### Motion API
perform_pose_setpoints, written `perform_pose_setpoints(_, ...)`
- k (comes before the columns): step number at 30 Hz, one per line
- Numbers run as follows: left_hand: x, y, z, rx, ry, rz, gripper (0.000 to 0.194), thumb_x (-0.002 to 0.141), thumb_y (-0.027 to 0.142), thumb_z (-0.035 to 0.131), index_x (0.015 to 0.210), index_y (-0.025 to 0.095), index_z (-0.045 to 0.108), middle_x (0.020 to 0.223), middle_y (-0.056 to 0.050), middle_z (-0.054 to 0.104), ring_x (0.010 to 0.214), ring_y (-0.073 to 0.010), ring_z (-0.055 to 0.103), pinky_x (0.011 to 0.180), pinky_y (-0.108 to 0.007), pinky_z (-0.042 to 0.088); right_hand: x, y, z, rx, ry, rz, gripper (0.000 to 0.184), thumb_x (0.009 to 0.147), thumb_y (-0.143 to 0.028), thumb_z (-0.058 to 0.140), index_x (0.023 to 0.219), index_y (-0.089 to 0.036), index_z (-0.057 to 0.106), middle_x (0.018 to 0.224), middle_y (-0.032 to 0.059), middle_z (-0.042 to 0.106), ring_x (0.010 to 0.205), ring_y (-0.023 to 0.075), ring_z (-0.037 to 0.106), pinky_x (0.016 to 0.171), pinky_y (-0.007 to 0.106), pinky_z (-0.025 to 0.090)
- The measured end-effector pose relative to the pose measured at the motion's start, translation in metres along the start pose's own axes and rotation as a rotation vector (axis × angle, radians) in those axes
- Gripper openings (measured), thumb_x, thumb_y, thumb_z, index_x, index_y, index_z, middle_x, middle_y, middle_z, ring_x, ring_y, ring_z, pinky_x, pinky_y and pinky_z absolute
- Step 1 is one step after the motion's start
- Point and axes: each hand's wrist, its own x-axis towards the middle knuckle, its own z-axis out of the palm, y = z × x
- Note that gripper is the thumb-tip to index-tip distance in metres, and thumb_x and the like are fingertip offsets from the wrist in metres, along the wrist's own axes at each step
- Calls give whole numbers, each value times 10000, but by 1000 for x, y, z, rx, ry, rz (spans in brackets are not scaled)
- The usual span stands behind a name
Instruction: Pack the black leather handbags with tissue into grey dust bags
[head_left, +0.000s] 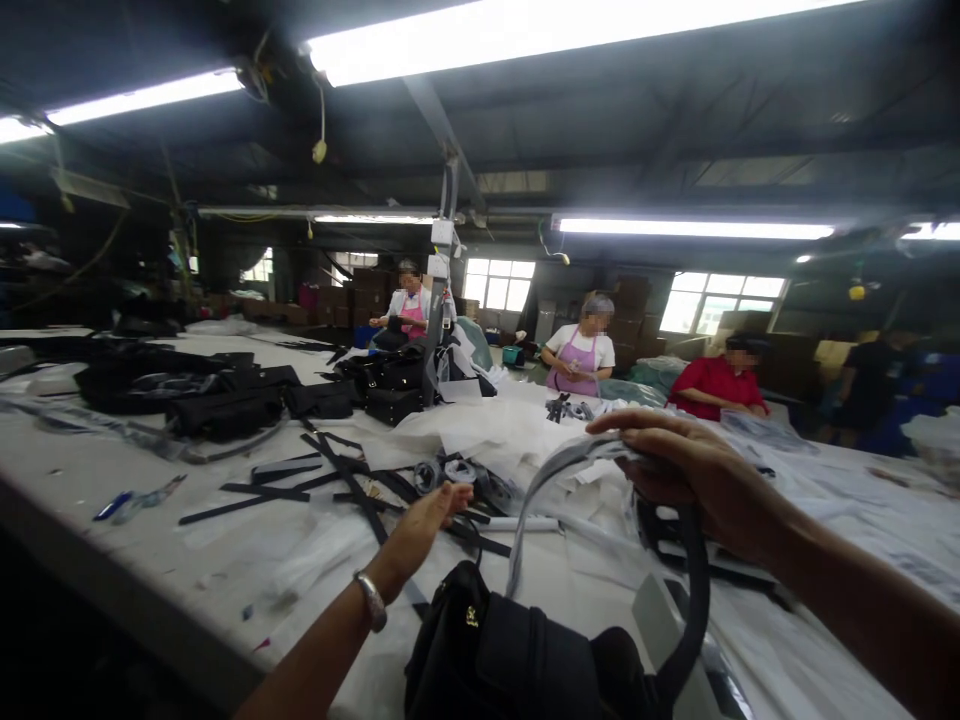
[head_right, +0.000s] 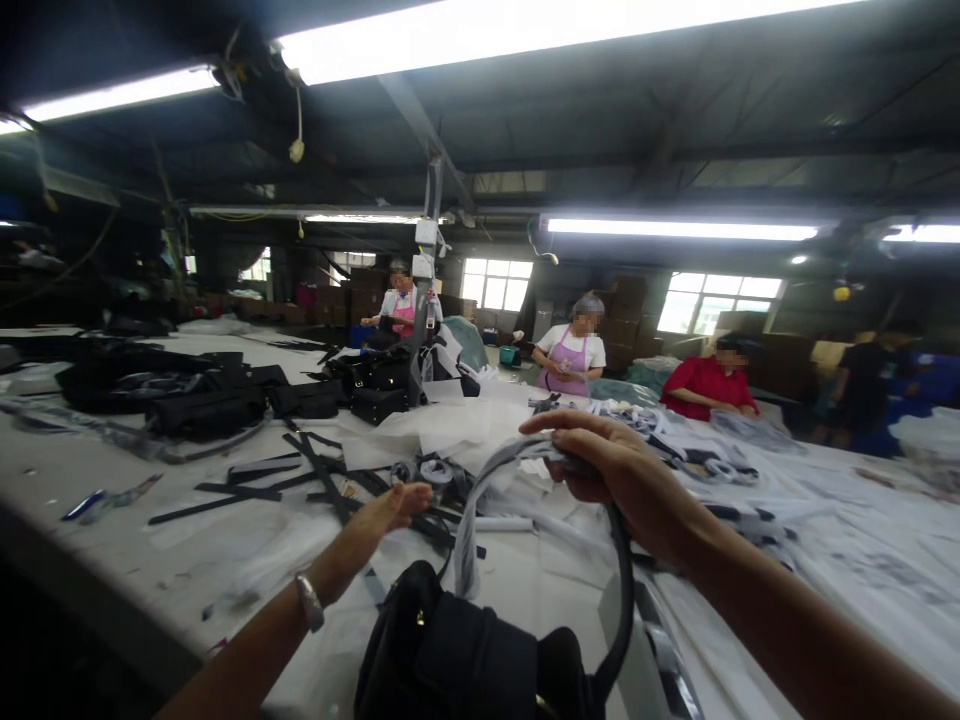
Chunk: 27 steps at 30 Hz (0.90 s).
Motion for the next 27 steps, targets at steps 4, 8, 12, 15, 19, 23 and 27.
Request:
perform_pose_setpoints(4, -10, -19, 12, -127, -332, -123, 696, 923, 682, 323, 1252, 147, 624, 1164, -142, 696, 1065, -255, 640, 939, -377, 455, 10, -1, -1, 139, -19, -95, 286, 807, -244, 550, 1051, -167, 678, 670, 7, 577, 412, 42, 251, 404, 224, 120)
perform_pose_setpoints(8, -20, -9, 15, -187, -312, -114, 706, 919, 690, 313, 1178, 130, 657, 939, -121, 734, 888, -232, 662, 810, -323, 473, 21, 6, -6, 151, 28, -138, 298, 761, -194, 508, 1008, -181, 674, 721, 8, 580, 424, 60, 213, 427, 265, 110)
perform_pose_setpoints(12, -3, 27, 11, -383, -392, -87, 690, 886, 712, 378, 1176, 147, 646, 998, -122, 689, 888, -222, 663, 824, -324, 484, 33, 11, -3, 13, 30, -83, 304, 786, -250, 514, 1039, -158, 656, 665, 3, 535, 430, 76, 234, 428, 261, 114)
perform_pose_setpoints(15, 17, 69, 20, -294, -553, -82, 665, 856, 720, 442, 1118, 148, 659, 776, -42, 626, 560, -110, 524, 524, -210, 400, 41, 10, 10, -145, -4, -69, 310, 864, -374, 529, 1015, -142, 668, 616, -6, 512, 451, 85, 315, 424, 232, 160)
perform_pose_setpoints(19, 35, 119, 45, -187, -632, 1, 512, 835, 628, 581, 879, 128, 678, 594, 38, 480, 472, -63, 341, 435, -201, 220, 46, 4, 29, -371, -130, -101, 610, 908, -658, 408, 1103, -142, 668, 583, -9, 534, 437, 88, 352, 422, 226, 211)
perform_pose_setpoints(23, 47, 129, 48, -51, -690, 36, 508, 806, 632, 610, 785, 128, 672, 562, 51, 462, 463, -62, 333, 443, -216, 218, 36, 8, 27, -430, -106, -126, 706, 897, -721, 350, 1304, -186, 566, 653, 7, 585, 524, 128, 468, 476, 238, 318)
perform_pose_setpoints(27, 57, 119, 25, 152, -728, -61, 505, 742, 646, 669, 752, 142, 670, 516, 54, 493, 437, -75, 396, 436, -210, 275, 15, 38, 9, -237, -142, 94, 862, 859, -780, 308, 1483, -185, 326, 634, 6, 586, 484, 136, 471, 477, 252, 328)
